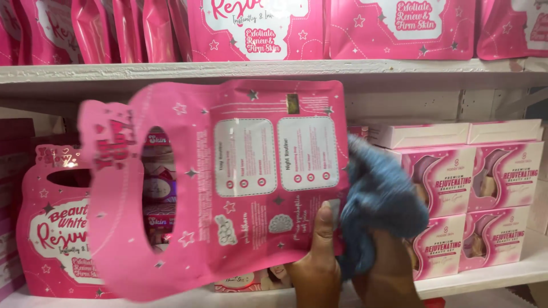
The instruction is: The recorder uses a blue cloth to wipe down various skincare product pouches and boxes while organizing them on store shelves.
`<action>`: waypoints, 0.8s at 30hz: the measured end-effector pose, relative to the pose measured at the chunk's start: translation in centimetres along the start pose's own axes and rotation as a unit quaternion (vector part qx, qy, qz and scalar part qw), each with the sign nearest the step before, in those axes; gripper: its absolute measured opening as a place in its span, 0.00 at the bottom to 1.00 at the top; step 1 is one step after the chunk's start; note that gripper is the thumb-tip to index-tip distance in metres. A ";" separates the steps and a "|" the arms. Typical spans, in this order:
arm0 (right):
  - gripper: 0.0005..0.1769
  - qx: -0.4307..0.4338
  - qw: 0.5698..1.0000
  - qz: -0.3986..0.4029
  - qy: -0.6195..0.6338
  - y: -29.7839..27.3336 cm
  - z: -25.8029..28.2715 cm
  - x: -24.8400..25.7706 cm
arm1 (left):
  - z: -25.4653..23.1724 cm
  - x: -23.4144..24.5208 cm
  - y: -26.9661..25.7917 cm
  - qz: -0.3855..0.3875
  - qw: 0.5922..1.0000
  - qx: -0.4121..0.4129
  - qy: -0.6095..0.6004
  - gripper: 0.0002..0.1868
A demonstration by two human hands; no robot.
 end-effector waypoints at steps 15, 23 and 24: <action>0.19 0.158 0.951 -0.243 0.109 0.3 12.5 -10.3 | 2.7 0.8 -2.2 0.112 0.987 0.113 -0.006 0.21; 0.14 0.189 0.956 -0.205 0.090 0.2 14.4 -12.4 | -4.6 3.9 2.0 -0.045 0.991 0.062 -0.109 0.23; 0.14 0.171 0.961 -0.199 0.082 0.1 14.5 -12.8 | -6.4 3.3 2.5 -0.051 0.986 0.057 -0.148 0.25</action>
Point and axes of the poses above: each hand's wrist, its own y-axis towards the middle knuckle, its own x-axis out of the back of the hand, z = x × y, the point moved 7 cm from there along y, towards the middle knuckle, and after that the axes turned 4 degrees about -x, right-handed, at the moved point
